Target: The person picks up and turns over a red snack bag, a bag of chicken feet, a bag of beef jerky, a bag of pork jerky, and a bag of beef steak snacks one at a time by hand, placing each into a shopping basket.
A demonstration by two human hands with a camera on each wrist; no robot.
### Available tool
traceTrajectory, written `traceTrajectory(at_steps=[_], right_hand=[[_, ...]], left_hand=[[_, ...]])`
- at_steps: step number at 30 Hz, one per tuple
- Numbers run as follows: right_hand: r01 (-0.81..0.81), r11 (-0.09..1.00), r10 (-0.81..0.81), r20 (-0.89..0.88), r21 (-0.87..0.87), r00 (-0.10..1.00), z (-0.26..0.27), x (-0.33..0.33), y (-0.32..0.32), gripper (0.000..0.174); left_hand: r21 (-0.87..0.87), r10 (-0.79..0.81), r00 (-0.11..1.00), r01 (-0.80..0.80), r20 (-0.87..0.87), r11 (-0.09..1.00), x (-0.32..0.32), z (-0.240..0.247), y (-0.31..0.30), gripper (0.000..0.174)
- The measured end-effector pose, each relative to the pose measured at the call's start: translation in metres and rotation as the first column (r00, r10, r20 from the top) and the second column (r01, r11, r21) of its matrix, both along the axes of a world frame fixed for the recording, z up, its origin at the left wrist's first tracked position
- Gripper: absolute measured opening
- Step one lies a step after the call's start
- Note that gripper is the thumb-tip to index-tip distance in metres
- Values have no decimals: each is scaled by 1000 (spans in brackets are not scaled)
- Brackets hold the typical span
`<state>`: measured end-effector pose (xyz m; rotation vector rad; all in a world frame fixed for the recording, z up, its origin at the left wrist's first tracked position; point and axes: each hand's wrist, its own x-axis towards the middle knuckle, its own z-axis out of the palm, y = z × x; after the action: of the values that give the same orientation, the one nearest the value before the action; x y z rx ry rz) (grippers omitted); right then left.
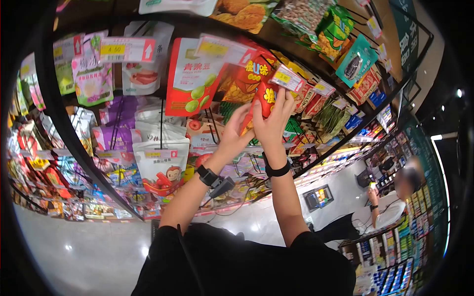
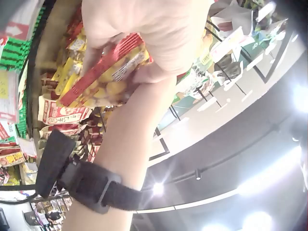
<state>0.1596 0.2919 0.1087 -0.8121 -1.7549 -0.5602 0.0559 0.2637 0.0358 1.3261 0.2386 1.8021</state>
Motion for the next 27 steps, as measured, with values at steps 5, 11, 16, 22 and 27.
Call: traceTrajectory(at_steps=[5, 11, 16, 22, 27], right_hand=[[-31, 1000, 31, 66, 2, 997, 0, 6, 17, 70], [0, 1000, -4, 221, 16, 975, 3, 4, 13, 80], [77, 997, -70, 187, -30, 980, 2, 2, 5, 84], [102, 994, -93, 169, -46, 981, 0, 8, 8, 77], [53, 998, -48, 163, -23, 985, 8, -2, 5, 73]], left_hand=[[-65, -192, 980, 188, -57, 980, -29, 38, 6, 75], [-93, 123, 977, -141, -176, 986, -22, 93, 62, 45], [63, 453, 870, -450, -194, 891, -10, 98, 75, 44], [69, 518, 845, -514, -128, 855, 1, 99, 85, 46], [117, 601, 792, -590, -106, 799, 0, 103, 82, 43]])
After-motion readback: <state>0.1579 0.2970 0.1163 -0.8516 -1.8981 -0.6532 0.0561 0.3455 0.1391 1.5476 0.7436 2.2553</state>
